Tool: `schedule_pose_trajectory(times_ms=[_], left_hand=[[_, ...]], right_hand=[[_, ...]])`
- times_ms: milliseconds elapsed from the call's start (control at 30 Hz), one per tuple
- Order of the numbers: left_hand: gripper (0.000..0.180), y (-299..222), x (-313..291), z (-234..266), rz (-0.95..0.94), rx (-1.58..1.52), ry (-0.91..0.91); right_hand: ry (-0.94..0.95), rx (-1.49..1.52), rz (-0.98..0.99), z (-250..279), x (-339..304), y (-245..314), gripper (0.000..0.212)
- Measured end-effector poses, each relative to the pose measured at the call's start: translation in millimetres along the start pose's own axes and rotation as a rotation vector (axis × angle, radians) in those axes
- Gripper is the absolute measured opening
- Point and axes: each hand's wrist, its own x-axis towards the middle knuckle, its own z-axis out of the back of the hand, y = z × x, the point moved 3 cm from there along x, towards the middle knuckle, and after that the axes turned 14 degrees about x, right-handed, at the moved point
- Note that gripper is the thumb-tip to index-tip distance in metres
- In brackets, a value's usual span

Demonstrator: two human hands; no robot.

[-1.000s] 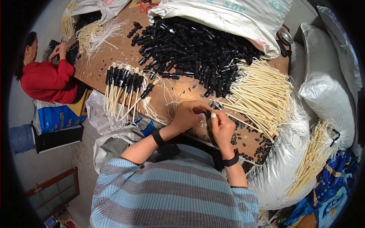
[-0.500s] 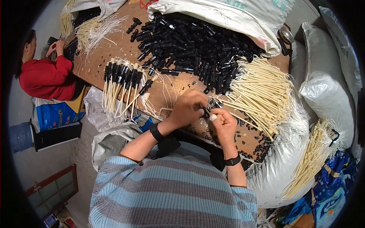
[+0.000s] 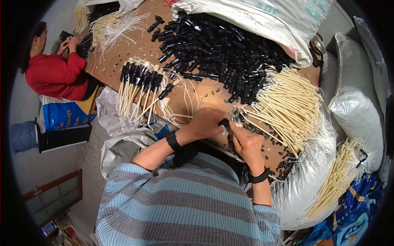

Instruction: The person assembles components by hand, threading a white cord through a black plastic part and sliding a small metal clip onto the cord. They then press the clip into the plastic component and place the finished assembly onto a pile.

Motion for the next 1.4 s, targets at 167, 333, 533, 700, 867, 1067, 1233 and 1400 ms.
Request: schedule_pose_trajectory(times_ms=[167,333,533,700,867,1067,1233,1400], left_hand=[[0.023,-10,-5,8,-0.129,0.182,-0.094],[0.028,-5,-18,19,-0.232,0.320,-0.160],[0.017,67,-39,87,0.105,0.555,-0.714],[0.036,88,-53,103,0.452,0.822,-0.799],[0.032,69,-4,74,0.105,0.505,-0.570],[0.028,97,41,52,0.181,0.687,-0.333],[0.025,80,36,54,-0.027,0.615,-0.400],[0.030,49,22,38,0.040,-0.113,-0.170]], right_hand=[[-0.152,0.477,-0.485,-15,8,-15,0.014],[-0.044,0.630,-0.552,-28,21,-7,0.021],[-0.436,0.498,-0.313,-19,24,2,0.031],[-0.056,0.055,0.045,-28,28,15,0.029],[-0.158,0.028,-0.346,2,3,-26,0.019],[-0.252,-0.418,-0.358,48,-23,-54,0.012],[-0.208,-0.396,-0.146,52,-11,-42,0.015],[-0.226,0.102,-0.308,34,-1,-26,0.011]])
